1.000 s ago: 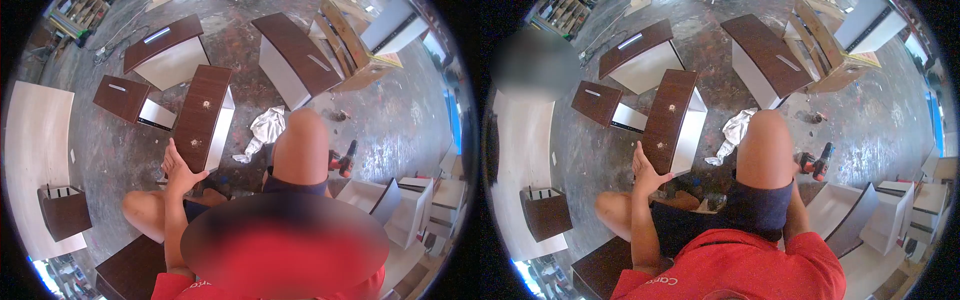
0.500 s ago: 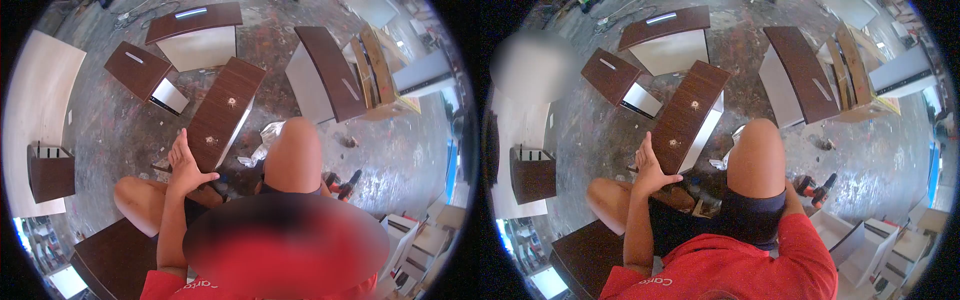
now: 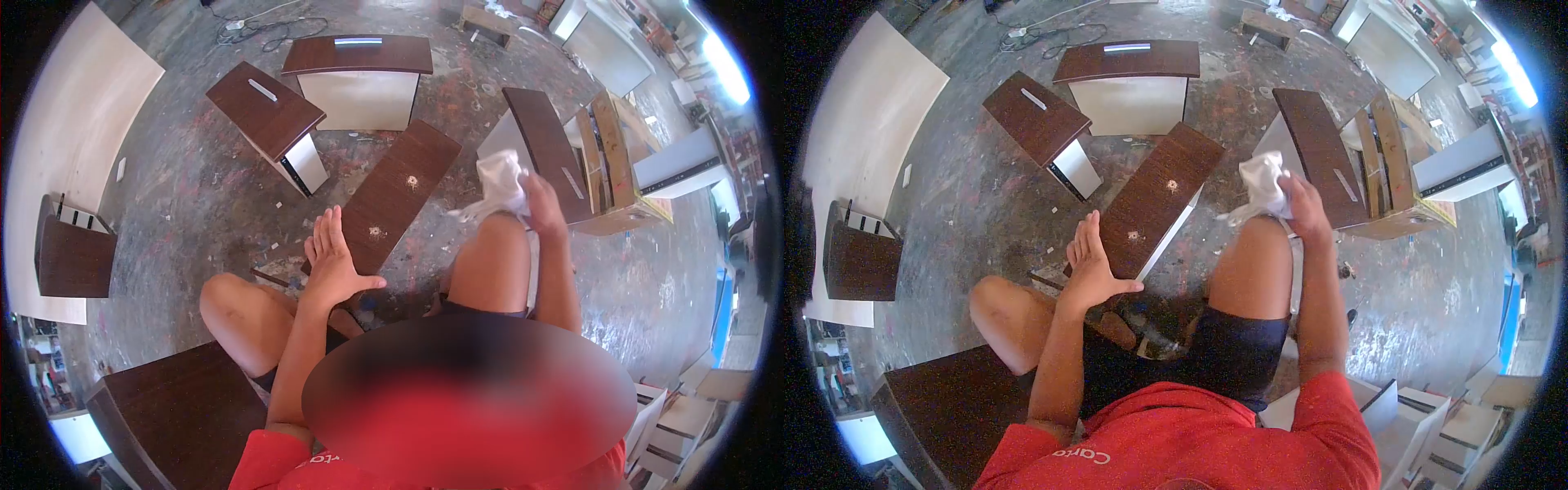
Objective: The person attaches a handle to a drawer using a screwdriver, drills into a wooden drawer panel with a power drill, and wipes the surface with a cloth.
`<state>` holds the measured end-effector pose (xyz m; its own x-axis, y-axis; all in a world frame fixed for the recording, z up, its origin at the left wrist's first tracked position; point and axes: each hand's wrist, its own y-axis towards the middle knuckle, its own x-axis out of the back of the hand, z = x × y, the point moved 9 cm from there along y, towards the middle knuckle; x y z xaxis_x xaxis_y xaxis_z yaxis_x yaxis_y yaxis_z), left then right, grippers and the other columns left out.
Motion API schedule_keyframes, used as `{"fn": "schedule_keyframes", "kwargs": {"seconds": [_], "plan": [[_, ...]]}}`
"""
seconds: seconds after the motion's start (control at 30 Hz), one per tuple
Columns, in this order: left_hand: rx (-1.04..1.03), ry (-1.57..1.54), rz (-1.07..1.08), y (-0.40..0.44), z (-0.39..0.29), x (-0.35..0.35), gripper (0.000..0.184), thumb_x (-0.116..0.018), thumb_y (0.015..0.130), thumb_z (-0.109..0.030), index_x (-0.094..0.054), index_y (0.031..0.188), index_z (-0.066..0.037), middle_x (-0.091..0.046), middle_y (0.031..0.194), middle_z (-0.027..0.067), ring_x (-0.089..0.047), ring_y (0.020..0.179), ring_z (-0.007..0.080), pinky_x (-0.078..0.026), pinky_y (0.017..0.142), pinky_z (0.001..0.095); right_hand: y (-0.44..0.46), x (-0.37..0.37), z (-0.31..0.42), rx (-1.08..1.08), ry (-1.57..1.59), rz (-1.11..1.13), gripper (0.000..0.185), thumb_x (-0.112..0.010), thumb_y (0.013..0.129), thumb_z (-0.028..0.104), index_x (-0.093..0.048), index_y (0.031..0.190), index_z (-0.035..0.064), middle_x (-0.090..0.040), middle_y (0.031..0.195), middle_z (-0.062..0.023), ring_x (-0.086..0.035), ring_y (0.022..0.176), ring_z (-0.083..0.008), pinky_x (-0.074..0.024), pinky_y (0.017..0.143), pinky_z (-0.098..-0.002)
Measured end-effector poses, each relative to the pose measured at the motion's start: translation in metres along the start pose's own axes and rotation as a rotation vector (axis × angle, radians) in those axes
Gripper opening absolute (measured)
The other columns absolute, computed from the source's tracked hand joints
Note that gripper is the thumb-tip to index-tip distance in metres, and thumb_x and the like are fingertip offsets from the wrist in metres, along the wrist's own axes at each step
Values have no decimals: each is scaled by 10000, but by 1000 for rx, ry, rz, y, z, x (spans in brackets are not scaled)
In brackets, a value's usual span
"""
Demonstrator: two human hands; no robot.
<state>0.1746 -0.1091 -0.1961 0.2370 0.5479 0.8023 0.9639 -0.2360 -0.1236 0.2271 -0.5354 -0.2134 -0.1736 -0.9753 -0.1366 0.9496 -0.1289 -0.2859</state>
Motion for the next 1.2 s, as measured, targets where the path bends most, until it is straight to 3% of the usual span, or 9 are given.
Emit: {"fn": "schedule_keyframes", "kwargs": {"seconds": [0.13,0.2,0.27,0.33,0.37,0.5,0.93,1.1,1.2], "plan": [[14,-159,-201,4,4,21,1438,-982,675,-426,-26,1673,-29,-152,1704,301,-112,1603,463,-124,1279,590,-1,-92,105,206,-533,92,347,-558,1073,209,-672,1316,-11,-713,1041,-26,-671,894,-136,-537,812,-320],[17,-211,-350,4,11,39,1323,-940,753,-401,-64,1661,-1,-176,1685,305,-151,1585,460,-153,1278,567,38,-116,103,389,-788,121,331,-613,1028,232,-694,1249,-2,-753,1036,-130,-719,892,-253,-547,829,-386],[26,-262,-485,-4,20,56,1221,-901,818,-379,-101,1650,19,-200,1666,304,-199,1562,453,-182,1278,539,68,-144,82,498,-1109,112,319,-624,1018,234,-703,1258,39,-763,1091,-160,-727,971,-381,-553,899,-431],[34,-315,-613,-14,29,74,1131,-866,870,-360,-136,1641,31,-226,1646,298,-255,1532,443,-211,1278,505,113,-158,34,901,-1212,240,299,-635,1010,235,-725,1256,91,-742,1229,-146,-680,1124,-429,-532,989,-472],[64,-299,-637,-18,35,79,1085,-847,891,-316,-143,1617,76,-229,1642,292,-253,1526,440,-215,1267,517,100,-164,29,961,-1211,197,305,-607,1026,212,-715,1297,124,-676,1398,-131,-609,1318,-368,-450,1131,-502],[139,-409,-731,-32,77,78,1046,-831,912,-304,-154,1615,73,-237,1649,271,-255,1538,401,-225,1261,510,93,-174,3,849,-1231,74,382,-560,1046,178,-627,1418,124,-532,1581,-140,-407,1534,-336,-236,1276,-561],[196,-767,-656,-29,67,72,952,-784,970,-296,-163,1631,-8,-247,1667,234,-242,1575,343,-313,1218,500,-79,-272,-58,903,-1073,557,499,-579,1022,170,-560,1513,85,-453,1645,-159,-348,1573,-323,-153,1328,-511],[201,-751,-642,-27,69,65,945,-778,973,-303,-166,1631,-11,-236,1669,229,-245,1572,335,-313,1220,507,-155,-298,-71,907,-770,834,520,-699,829,20,-655,1339,116,-636,1450,-123,-546,1421,-315,-312,1290,-517],[240,-713,-635,-27,71,65,922,-765,981,-294,-174,1632,-16,-241,1668,224,-245,1571,334,-314,1221,516,-172,-286,-71,709,-748,864,423,-661,903,30,-650,1311,143,-681,1330,-121,-638,1267,-338,-519,1054,-464]]}}
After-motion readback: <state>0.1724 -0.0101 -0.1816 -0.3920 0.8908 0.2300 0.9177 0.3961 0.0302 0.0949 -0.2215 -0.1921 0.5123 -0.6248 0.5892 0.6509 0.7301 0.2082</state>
